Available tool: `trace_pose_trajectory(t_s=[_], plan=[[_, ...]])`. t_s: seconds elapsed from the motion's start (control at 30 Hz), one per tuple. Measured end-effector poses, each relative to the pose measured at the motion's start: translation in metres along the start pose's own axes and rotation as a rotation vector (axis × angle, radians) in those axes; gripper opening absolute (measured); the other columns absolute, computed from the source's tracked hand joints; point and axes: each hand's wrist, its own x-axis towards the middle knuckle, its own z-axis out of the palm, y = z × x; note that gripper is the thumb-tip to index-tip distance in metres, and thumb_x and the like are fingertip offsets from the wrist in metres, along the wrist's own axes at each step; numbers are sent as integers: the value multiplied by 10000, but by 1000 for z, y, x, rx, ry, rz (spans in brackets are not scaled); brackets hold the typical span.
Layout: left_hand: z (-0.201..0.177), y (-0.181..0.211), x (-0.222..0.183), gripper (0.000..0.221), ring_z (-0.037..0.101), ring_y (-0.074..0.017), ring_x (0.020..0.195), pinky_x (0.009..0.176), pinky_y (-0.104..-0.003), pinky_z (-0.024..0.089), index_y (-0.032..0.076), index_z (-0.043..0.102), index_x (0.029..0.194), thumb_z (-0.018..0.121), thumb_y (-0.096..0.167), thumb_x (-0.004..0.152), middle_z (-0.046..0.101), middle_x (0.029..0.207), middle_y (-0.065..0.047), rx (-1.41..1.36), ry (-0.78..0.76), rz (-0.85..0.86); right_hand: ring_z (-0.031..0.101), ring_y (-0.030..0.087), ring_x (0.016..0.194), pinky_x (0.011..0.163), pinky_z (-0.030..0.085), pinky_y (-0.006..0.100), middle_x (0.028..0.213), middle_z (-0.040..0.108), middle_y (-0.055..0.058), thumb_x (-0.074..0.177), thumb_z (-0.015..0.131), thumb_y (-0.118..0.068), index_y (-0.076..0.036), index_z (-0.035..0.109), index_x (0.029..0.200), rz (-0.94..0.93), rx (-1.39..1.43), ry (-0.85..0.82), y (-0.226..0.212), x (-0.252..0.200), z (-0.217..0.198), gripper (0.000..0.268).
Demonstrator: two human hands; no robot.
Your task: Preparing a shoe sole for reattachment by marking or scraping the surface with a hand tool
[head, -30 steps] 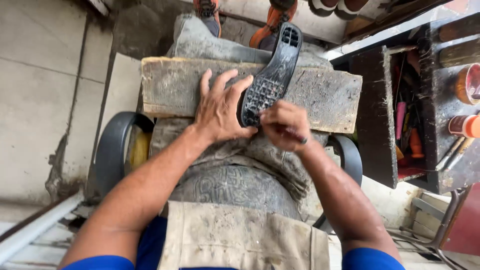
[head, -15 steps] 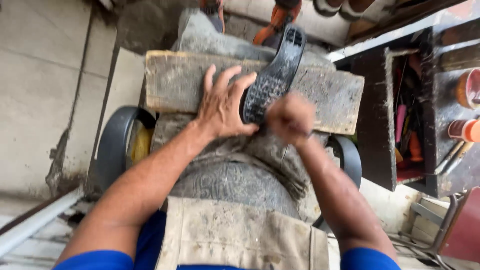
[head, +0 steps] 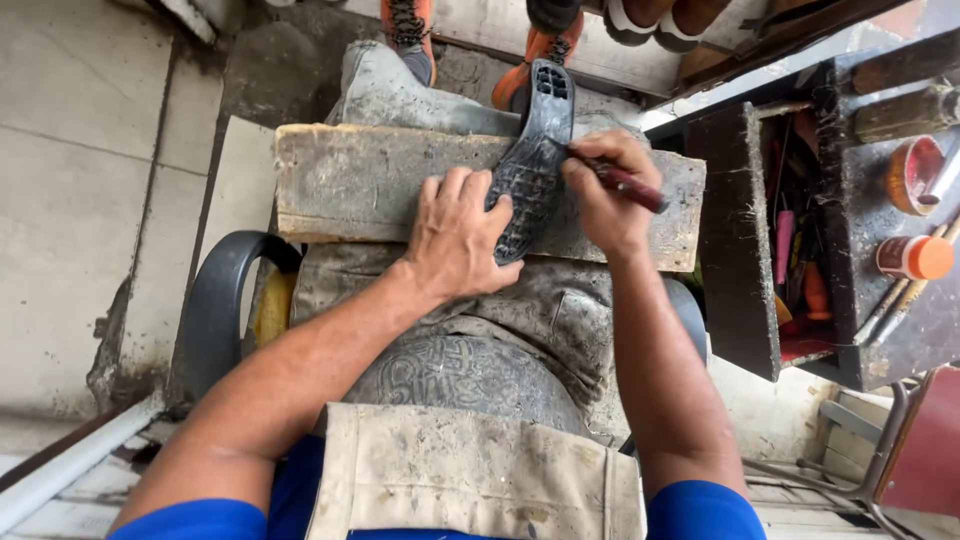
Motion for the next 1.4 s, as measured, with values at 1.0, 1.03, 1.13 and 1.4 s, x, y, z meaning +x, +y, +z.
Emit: trace_pose_trajectory(t_s=[1.0, 1.03, 1.13, 1.4], plan=[[10, -48, 40, 1545, 427, -465, 1452, 1170, -708, -154, 82, -56, 1641, 638, 1029, 637, 489, 1602, -174, -269, -227, -83, 655, 191, 787, 724, 516, 357, 859, 716, 90, 754, 803, -7, -137, 782, 928, 356, -402, -303, -1, 43, 17, 219], [11, -49, 41, 1548, 433, -461, 1447, 1167, -715, -148, 81, -56, 1644, 655, 1017, 635, 497, 1595, -174, -253, -226, -73, 671, 206, 787, 721, 517, 352, 860, 719, 95, 754, 800, 13, -132, 784, 926, 325, -401, -305, -2, 46, 17, 225], [10, -47, 36, 1554, 441, -457, 1442, 1167, -712, -154, 82, -49, 1645, 675, 1004, 625, 499, 1593, -172, -258, -227, -92, 679, 225, 787, 733, 526, 350, 857, 719, 108, 744, 781, 36, -118, 782, 922, 334, -390, -384, -16, 51, 18, 235], [22, -50, 31, 1639, 453, -345, 1386, 1191, -702, -59, 99, -125, 1609, 872, 888, 574, 475, 1611, -77, -53, -196, -47, 622, 136, 714, 593, 526, 268, 876, 676, 9, 815, 806, 8, -136, 701, 866, 488, -452, -497, -26, 67, 26, 185]])
